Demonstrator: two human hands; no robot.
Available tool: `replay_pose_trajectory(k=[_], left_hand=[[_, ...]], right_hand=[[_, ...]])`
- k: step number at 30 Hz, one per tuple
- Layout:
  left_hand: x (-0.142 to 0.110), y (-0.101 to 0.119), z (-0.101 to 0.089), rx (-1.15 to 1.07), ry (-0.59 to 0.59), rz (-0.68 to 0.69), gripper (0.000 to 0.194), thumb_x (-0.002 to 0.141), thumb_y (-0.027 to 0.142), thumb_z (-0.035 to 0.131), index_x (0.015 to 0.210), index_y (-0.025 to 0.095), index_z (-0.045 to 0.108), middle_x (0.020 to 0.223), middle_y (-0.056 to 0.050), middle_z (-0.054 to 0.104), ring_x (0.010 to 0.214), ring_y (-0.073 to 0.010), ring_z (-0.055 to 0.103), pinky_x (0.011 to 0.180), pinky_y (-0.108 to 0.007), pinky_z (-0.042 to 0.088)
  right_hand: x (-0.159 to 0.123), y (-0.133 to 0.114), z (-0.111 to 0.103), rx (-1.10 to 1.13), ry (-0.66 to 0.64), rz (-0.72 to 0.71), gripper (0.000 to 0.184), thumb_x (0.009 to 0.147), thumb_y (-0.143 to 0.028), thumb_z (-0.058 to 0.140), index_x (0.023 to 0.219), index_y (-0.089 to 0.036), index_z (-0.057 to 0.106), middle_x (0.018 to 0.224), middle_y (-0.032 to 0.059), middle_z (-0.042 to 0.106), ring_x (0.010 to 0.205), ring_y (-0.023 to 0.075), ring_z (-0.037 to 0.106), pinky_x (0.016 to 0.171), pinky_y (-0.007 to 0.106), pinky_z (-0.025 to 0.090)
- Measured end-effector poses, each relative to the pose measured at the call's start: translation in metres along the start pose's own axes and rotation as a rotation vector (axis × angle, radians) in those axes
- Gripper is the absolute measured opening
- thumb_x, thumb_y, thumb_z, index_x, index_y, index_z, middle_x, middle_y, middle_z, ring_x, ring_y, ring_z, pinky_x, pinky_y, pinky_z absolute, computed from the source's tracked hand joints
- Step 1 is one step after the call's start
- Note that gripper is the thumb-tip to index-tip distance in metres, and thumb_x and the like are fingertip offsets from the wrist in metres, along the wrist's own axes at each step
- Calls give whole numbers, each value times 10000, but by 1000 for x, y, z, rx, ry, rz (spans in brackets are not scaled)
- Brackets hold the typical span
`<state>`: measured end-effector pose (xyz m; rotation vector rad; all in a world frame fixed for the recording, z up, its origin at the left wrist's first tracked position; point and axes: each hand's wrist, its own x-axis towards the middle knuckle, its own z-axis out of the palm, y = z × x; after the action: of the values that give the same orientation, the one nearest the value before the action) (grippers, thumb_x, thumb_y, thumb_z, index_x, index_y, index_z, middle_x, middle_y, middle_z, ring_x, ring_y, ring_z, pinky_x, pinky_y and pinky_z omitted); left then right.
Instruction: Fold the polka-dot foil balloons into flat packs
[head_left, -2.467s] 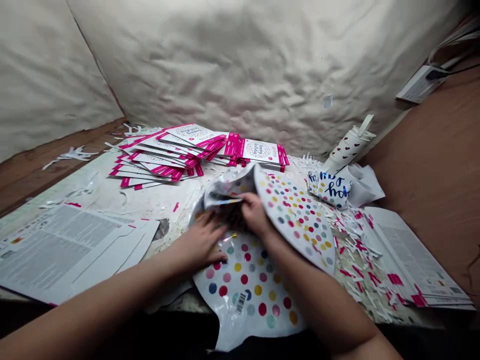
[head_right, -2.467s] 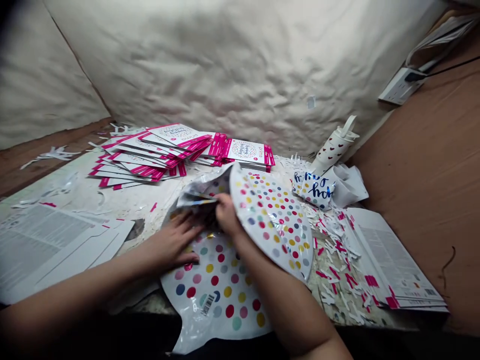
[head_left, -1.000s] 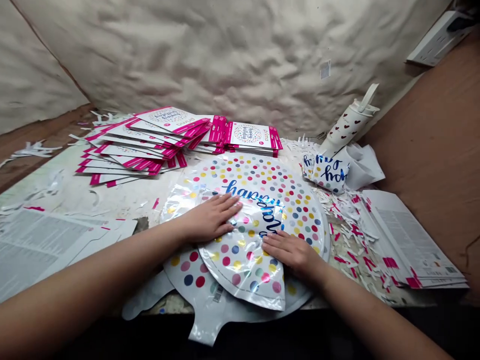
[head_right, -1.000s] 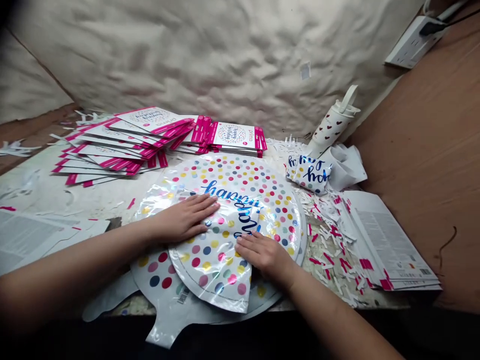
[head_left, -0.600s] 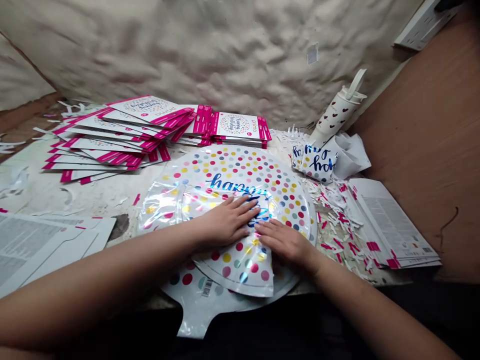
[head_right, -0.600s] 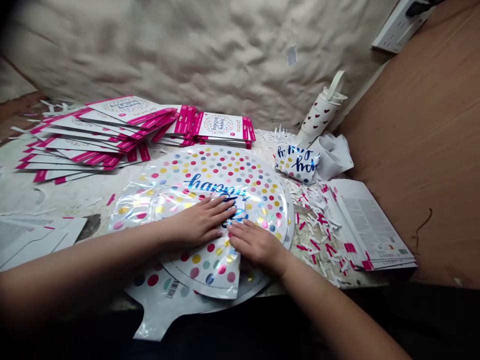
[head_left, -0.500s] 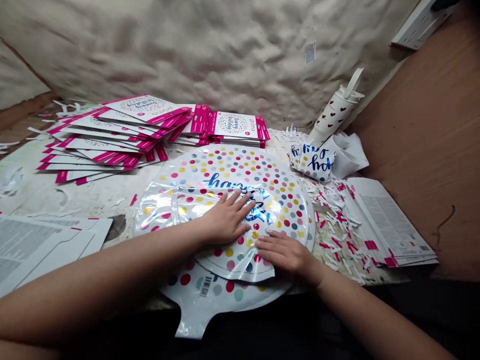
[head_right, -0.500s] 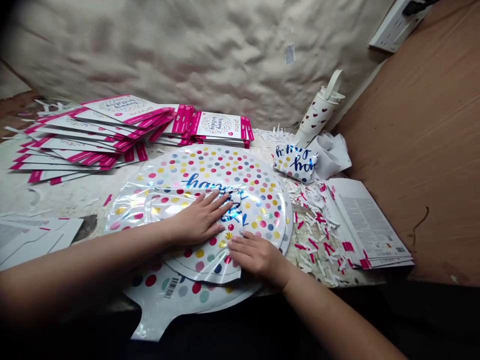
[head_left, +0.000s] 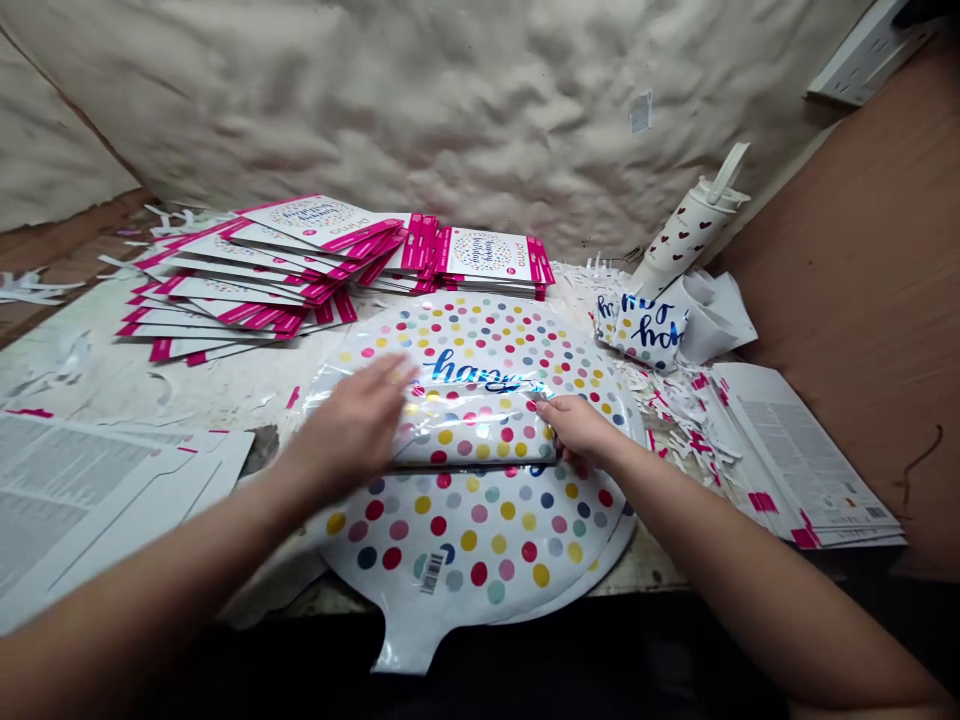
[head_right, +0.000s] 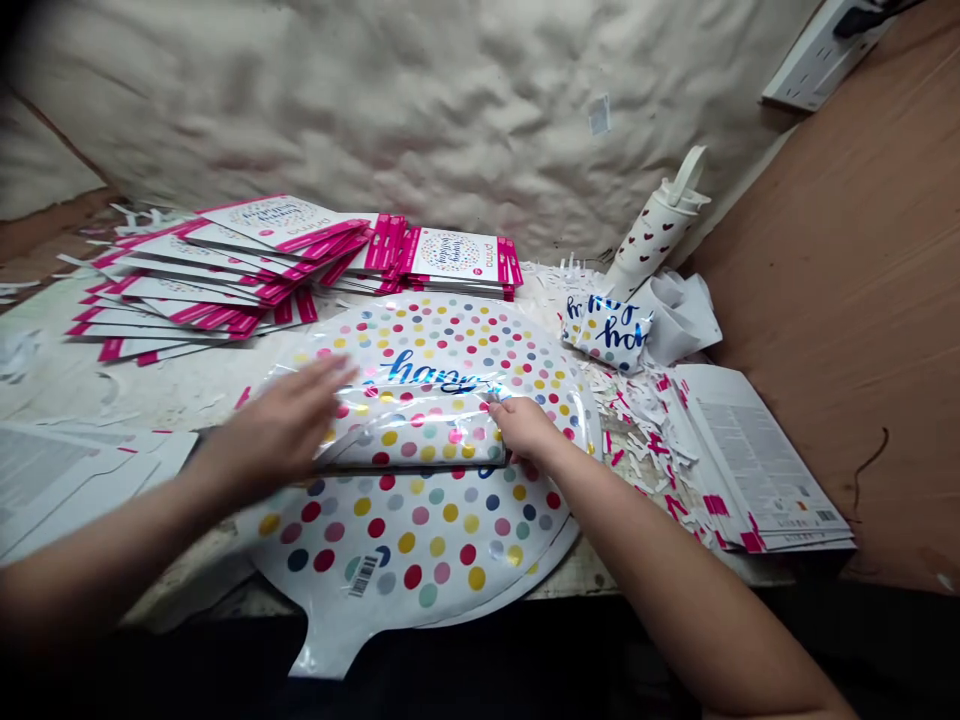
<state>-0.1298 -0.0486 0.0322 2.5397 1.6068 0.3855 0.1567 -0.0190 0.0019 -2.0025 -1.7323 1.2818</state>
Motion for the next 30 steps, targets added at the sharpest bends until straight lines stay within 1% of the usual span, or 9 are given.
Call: replay_pose_trajectory(k=[2,5,8,11,16,20,22,26,30], left_hand=[[-16,35,16,-4,-115,220,540,914,393,281,1377,123,348,1442,-103,320,1330,-274,271,1088,-446,254],[-33,66,44,44,-249,168,676,883,515,326,1365,42,345,1425,-197,296,1322,-336,258,1055,-492,287],[-39,65,59,44,-272,116,712,876,549,324,1385,52,304,1446,-193,231,1339,-330,202,1069,-488,259],[-39,56,58,16,-263,159,717,881,549,314,1382,37,300,1448,-202,213,1348,-323,172,1081,-487,227],[-31,59,48,17,-247,143,721,870,568,312,1375,53,320,1436,-199,261,1336,-317,230,1072,-464,249],[-21,61,46,120,-210,96,535,839,294,420,1288,6,442,1348,-232,414,1271,-329,365,1054,-447,297],[-19,56,47,108,-212,113,495,814,142,375,1289,26,452,1336,-210,443,1261,-296,391,1041,-414,336],[-23,43,47,-48,-249,230,508,870,187,367,1378,204,355,1410,-108,373,1293,-273,346,1038,-420,349],[-25,38,45,-132,-318,428,604,848,129,427,1380,380,287,1481,-16,223,1341,-276,237,1074,-456,273]], right_hand=[[1,0,-2,-42,13,2,395,866,-516,412,715,-178,549,450,-3,533,325,150,518,325,242,375],[-16,-3,-1,-135,163,-69,369,871,-496,431,847,-166,594,614,75,635,506,193,615,428,273,455],[-43,-5,17,-422,432,-484,332,882,-385,465,1082,-140,567,945,164,665,850,270,639,667,361,524],[-59,-2,41,-756,437,-911,310,873,-164,436,1153,-94,549,1147,198,600,1082,318,551,900,480,453],[-67,-6,49,-931,505,-873,301,840,-28,359,935,-76,640,919,210,669,900,300,631,868,531,466],[-91,-2,45,-770,549,-1267,268,864,-111,431,1075,-136,594,1016,134,663,1063,269,574,999,492,389],[-96,14,44,-563,607,-1225,451,843,-143,486,1289,-183,431,1249,124,547,1243,274,426,1049,497,331],[-81,54,41,-251,609,-694,833,786,-235,571,1445,-187,64,1460,158,257,1326,297,285,1013,495,386],[-64,63,35,-337,486,-915,795,812,-190,523,1449,-184,49,1469,148,242,1349,267,229,1051,489,330]])
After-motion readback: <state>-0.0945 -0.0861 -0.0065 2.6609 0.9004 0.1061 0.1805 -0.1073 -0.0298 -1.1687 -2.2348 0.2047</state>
